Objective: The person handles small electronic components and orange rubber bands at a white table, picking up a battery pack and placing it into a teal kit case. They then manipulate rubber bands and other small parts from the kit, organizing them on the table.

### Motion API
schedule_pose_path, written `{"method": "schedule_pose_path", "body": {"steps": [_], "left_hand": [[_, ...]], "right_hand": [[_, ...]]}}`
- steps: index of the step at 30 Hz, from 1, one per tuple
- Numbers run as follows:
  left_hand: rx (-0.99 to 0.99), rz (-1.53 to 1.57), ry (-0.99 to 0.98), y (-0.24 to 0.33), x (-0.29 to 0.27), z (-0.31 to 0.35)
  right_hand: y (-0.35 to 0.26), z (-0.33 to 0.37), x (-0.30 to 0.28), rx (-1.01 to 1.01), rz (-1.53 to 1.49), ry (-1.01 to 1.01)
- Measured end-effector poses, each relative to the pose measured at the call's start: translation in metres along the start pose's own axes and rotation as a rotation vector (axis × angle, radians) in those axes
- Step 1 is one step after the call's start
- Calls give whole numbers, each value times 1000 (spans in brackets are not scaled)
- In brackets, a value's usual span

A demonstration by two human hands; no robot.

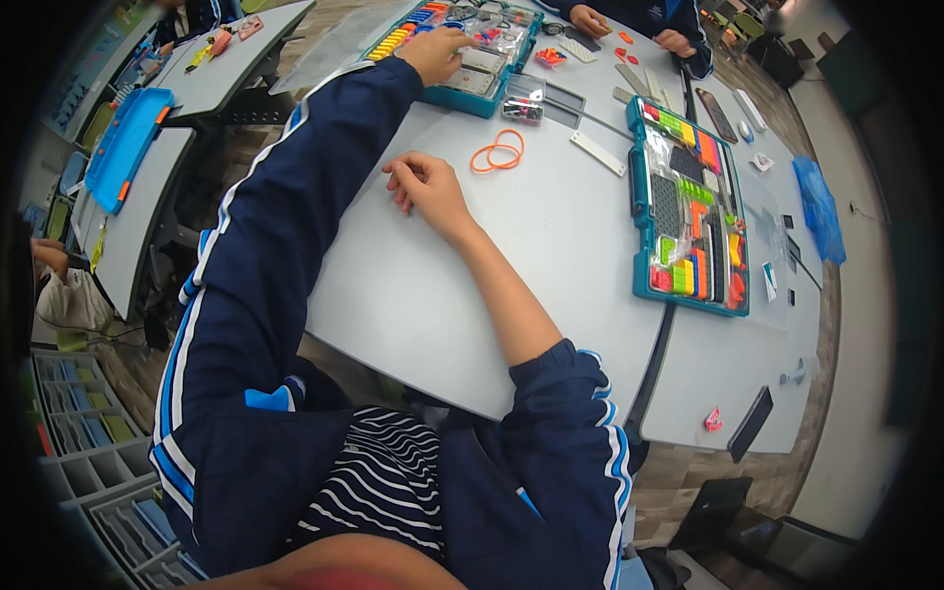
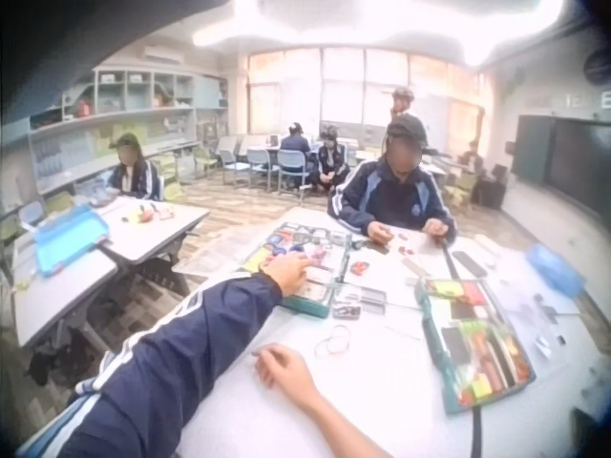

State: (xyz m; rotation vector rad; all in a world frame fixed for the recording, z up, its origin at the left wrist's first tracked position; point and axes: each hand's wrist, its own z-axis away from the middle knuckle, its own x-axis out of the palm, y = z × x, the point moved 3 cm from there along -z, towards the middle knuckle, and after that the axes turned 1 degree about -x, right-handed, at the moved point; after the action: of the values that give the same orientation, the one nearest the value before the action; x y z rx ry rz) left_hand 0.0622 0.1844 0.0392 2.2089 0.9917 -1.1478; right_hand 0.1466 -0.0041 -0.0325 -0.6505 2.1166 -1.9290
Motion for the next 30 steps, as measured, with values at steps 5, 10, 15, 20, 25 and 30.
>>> {"method": "schedule_pose_path", "body": {"steps": [5, 10, 15, 20, 25, 30], "left_hand": [[48, 314, 129, 21, -35, 70], [-131, 324, 36, 30, -43, 154], [-163, 343, 114, 27, -35, 164], [-124, 330, 76, 24, -30, 169], [-104, 343, 64, 20, -26, 171], [-75, 330, 54, 21, -25, 171]], "right_hand": [[-37, 10, -31, -581, 955, 507], [-28, 18, -65, -263, 1321, 739], [-9, 12, -73, -239, 1324, 691], [-5, 14, -90, -301, 1184, 736], [-7, 20, -102, -179, 1412, 838], [-7, 18, -109, -229, 1215, 760]]}}
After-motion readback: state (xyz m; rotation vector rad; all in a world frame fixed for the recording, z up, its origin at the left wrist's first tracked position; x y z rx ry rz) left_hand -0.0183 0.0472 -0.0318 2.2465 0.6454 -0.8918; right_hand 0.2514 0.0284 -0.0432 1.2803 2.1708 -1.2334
